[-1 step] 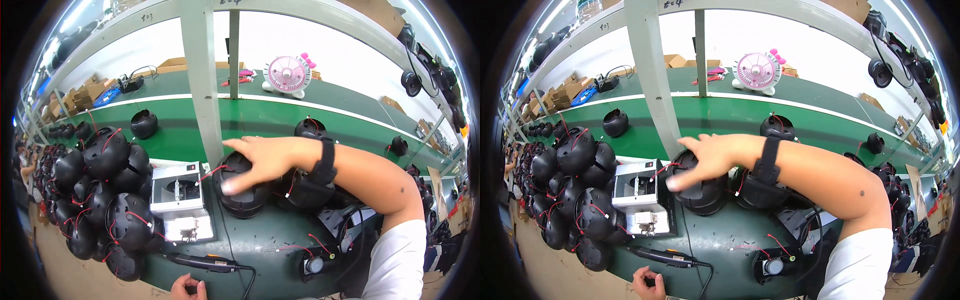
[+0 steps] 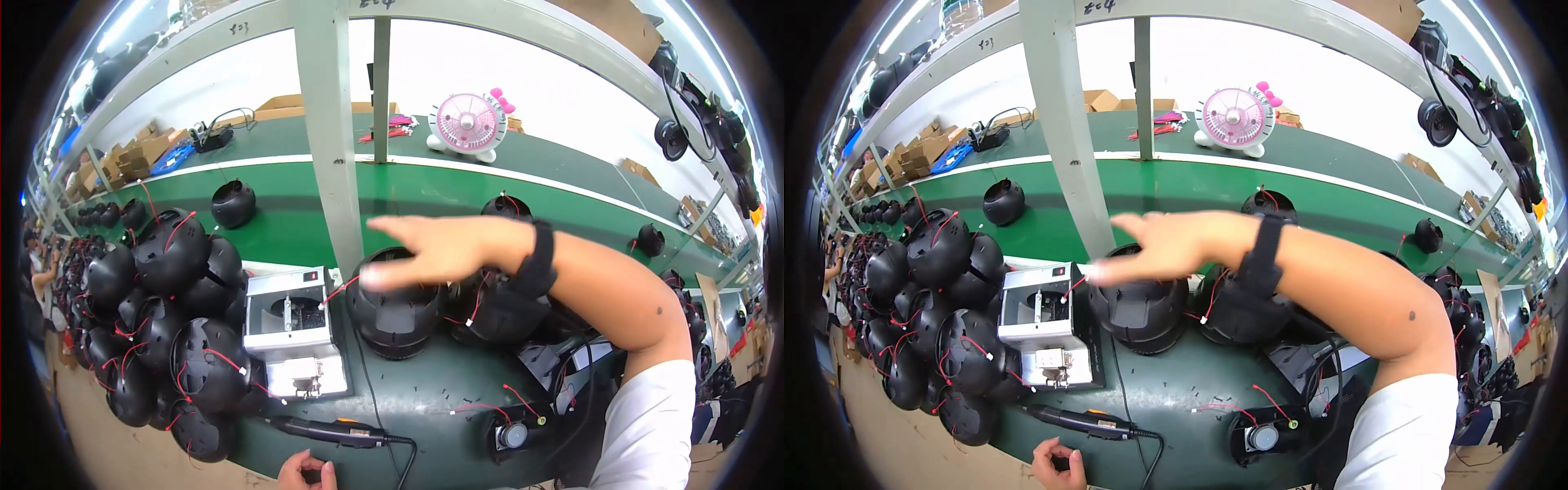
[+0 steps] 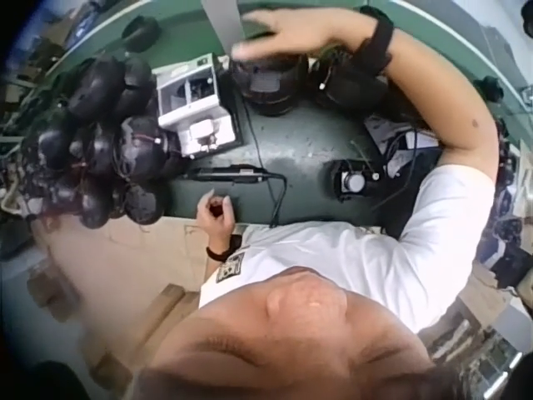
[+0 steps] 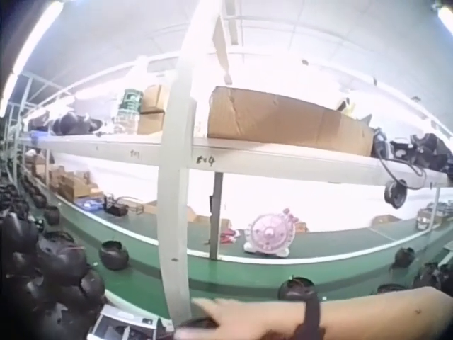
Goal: The worker is using an electric screwdriver to assemble black spherical electronic components, likely speakers, at a factory workbench.
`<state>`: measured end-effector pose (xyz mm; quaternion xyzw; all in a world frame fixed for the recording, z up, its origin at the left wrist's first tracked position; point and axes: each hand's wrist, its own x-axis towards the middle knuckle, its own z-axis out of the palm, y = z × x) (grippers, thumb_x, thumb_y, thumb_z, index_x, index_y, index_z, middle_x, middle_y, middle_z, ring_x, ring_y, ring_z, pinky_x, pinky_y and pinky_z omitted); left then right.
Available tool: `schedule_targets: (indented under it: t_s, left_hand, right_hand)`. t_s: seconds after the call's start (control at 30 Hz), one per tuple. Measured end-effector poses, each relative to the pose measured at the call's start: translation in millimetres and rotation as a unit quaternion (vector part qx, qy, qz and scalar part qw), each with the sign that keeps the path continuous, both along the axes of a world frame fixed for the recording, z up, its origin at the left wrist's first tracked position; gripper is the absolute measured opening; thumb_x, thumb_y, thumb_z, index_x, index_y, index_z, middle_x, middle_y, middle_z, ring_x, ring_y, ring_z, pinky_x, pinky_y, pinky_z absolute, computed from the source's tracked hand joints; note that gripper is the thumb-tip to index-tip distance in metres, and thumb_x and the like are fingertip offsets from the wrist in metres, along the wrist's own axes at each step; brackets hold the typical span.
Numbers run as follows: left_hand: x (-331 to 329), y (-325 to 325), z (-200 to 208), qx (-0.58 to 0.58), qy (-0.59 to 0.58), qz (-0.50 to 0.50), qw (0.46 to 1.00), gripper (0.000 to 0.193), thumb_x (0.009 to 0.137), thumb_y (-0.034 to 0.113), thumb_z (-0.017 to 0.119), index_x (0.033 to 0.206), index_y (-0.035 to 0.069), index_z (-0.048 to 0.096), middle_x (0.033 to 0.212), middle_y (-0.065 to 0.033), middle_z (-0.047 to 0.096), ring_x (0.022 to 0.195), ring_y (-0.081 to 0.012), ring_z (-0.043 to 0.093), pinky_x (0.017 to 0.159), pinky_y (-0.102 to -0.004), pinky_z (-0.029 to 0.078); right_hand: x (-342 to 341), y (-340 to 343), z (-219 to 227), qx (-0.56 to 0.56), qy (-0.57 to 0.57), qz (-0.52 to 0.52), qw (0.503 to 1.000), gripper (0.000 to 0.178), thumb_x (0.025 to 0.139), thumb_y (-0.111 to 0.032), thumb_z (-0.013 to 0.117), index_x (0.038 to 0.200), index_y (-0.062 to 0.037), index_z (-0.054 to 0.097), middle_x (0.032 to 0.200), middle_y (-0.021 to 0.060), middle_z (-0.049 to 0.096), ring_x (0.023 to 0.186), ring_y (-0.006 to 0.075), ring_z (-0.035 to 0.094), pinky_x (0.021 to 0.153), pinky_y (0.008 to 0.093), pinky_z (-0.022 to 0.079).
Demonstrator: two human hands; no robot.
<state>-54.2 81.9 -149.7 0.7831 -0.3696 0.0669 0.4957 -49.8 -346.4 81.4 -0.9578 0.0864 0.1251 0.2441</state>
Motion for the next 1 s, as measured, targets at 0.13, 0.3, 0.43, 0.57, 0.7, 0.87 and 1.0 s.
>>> schedule_targets:
  t_s: [0.13,0.3,0.43,0.57,0.7,0.87,1.0]
  left_hand:
    - [0,6,2,0.003,0.008,0.01,1.0,0.037,0.088,0.002,0.078,0.121,-0.003,0.063,0.079,-0.007,0.066,0.064,-0.014,0.06,0.061,-0.0261,0.051]
    - [-2,8,-1,0.012,0.008,-0.005,1.0,0.037,0.087,0.003,0.079,0.12,-0.003,0.064,0.078,-0.0078,0.065,0.063,-0.0158,0.06,0.06,-0.0276,0.051]
    - [-1,3,-1,0.012,-0.013,-0.02,1.0,0.035,0.085,0.004,0.08,0.117,-0.002,0.065,0.077,-0.0089,0.064,0.064,-0.0225,0.061,0.064,-0.0331,0.052]
    - [1,9,-3,0.046,-0.008,0.005,0.999,0.033,0.087,0.009,0.079,0.116,0.0,0.066,0.078,-0.0098,0.065,0.069,-0.0267,0.062,0.067,-0.0371,0.053]
    - [0,10,7,0.05,-0.015,0.005,0.999,0.037,0.079,0.011,0.079,0.111,0.003,0.062,0.073,-0.0041,0.062,0.059,-0.0234,0.055,0.062,-0.0362,0.044]
    - [12,-5,-2,0.015,-0.039,-0.001,0.999,0.039,0.078,0.009,0.081,0.111,0.003,0.061,0.075,-0.0044,0.064,0.06,-0.0226,0.059,0.059,-0.0351,0.045]
    - [6,8,-11,0.0,-0.035,0.001,0.999,0.039,0.079,0.007,0.08,0.113,0.002,0.061,0.075,-0.0051,0.064,0.061,-0.023,0.06,0.059,-0.0349,0.046]
  right_hand:
    - [-6,-87,34,0.022,-0.05,-0.133,0.99,0.106,0.096,-0.081,0.04,0.154,0.0076,0.039,0.157,0.0302,0.043,0.145,0.0385,0.046,0.12,0.0436,0.035]
    - [-45,-187,-19,-0.17,0.099,-0.335,0.921,0.134,0.066,-0.078,0.08,0.159,0.0043,0.03,0.158,0.0321,0.041,0.147,0.042,0.041,0.119,0.0478,0.036]
    - [-94,-247,-78,-0.103,0.15,-0.381,0.907,0.145,0.059,-0.08,0.084,0.163,-0.0009,0.022,0.161,0.0276,0.038,0.15,0.0415,0.036,0.12,0.0467,0.035]
    - [-58,-214,-92,-0.036,0.127,-0.446,0.885,0.133,0.062,-0.071,0.088,0.158,0.002,0.033,0.156,0.0243,0.047,0.141,0.0377,0.049,0.116,0.0447,0.041]
    - [-63,-226,-58,0.012,0.092,-0.41,0.907,0.113,0.062,-0.044,0.096,0.147,0.0103,0.044,0.14,0.0254,0.059,0.125,0.0325,0.062,0.106,0.0448,0.051]
    - [-50,-222,-41,-0.152,0.091,-0.426,0.887,0.105,0.065,-0.046,0.093,0.151,-0.0102,0.043,0.144,0.0232,0.054,0.129,0.0422,0.055,0.099,0.0603,0.05]
    - [-35,-153,0,-0.172,-0.007,-0.285,0.943,0.11,0.067,-0.048,0.092,0.153,-0.0008,0.041,0.149,0.025,0.052,0.136,0.0356,0.053,0.112,0.0461,0.043]
